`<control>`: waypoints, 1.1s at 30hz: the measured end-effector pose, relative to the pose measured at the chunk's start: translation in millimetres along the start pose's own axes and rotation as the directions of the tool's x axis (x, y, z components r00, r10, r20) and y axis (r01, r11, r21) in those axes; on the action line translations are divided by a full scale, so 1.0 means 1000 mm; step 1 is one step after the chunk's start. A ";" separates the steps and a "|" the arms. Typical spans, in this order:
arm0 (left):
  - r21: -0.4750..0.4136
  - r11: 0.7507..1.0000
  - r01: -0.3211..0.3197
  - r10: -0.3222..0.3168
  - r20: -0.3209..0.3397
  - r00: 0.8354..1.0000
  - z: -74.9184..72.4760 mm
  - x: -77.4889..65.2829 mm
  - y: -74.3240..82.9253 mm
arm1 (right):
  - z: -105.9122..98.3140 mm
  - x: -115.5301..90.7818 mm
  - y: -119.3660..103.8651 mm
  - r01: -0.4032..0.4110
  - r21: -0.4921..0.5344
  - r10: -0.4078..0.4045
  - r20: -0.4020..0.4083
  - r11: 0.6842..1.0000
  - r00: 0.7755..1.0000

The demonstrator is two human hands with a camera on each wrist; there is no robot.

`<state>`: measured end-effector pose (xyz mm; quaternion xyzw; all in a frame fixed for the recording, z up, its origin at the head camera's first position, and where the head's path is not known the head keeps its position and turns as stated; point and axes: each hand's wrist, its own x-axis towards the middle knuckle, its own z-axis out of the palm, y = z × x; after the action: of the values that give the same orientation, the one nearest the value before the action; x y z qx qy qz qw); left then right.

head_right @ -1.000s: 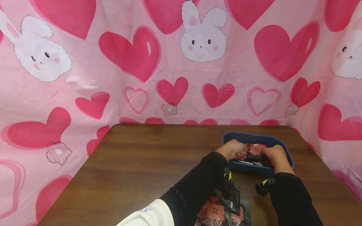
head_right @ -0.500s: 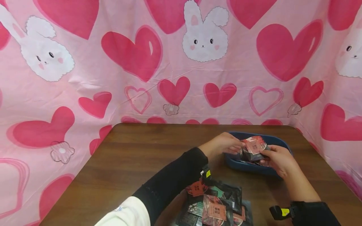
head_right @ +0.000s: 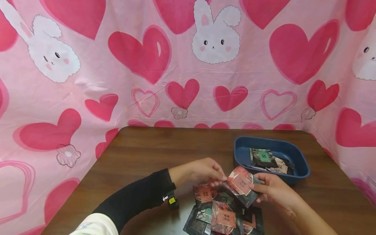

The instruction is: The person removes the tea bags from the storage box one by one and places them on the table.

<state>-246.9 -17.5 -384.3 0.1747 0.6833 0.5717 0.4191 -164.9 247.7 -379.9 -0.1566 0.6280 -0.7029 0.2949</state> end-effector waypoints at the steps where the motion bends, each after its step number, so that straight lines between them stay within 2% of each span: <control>1: -0.001 1.000 0.011 -0.011 0.002 1.000 0.001 -0.005 -0.005 | 0.005 0.002 0.003 -0.014 0.010 0.014 0.014 1.000 1.000; 5: 0.023 0.998 0.063 -0.063 -0.002 0.998 0.006 -0.018 -0.021 | 0.022 0.007 0.016 -0.062 0.025 0.061 0.046 0.998 0.997; 9: 0.035 0.991 0.130 -0.130 -0.003 0.991 0.010 -0.025 -0.030 | 0.031 0.011 0.025 -0.109 -0.004 0.109 0.030 0.994 0.994; 11: 0.035 0.987 0.154 -0.155 0.008 0.988 0.011 -0.027 -0.034 | 0.036 0.012 0.028 -0.128 -0.044 0.129 0.005 0.991 0.992; 14: 0.059 0.981 0.185 -0.187 0.025 0.982 0.010 -0.027 -0.039 | 0.043 0.014 0.032 -0.152 -0.156 0.144 -0.066 0.976 0.987; 17: 0.096 0.976 0.197 -0.200 0.026 0.979 0.009 -0.027 -0.043 | 0.048 0.014 0.035 -0.184 -0.280 0.146 -0.153 0.942 0.977; 20: 0.115 0.973 0.202 -0.205 0.020 0.978 0.008 -0.028 -0.045 | 0.048 0.014 0.039 -0.197 -0.353 0.130 -0.204 0.915 0.970; 28: 0.127 0.968 0.216 -0.223 0.040 0.974 0.006 -0.029 -0.047 | 0.043 0.013 0.051 -0.191 -0.390 0.111 -0.219 0.901 0.969; 33: 0.156 0.968 0.199 -0.206 0.030 0.978 0.004 -0.029 -0.044 | 0.042 0.012 0.047 -0.202 -0.423 0.108 -0.235 0.884 0.966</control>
<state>-216.8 -48.4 -414.3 0.1487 0.7295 0.4680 0.4761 -139.5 205.5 -420.5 -0.0956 0.8088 -0.5279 0.2408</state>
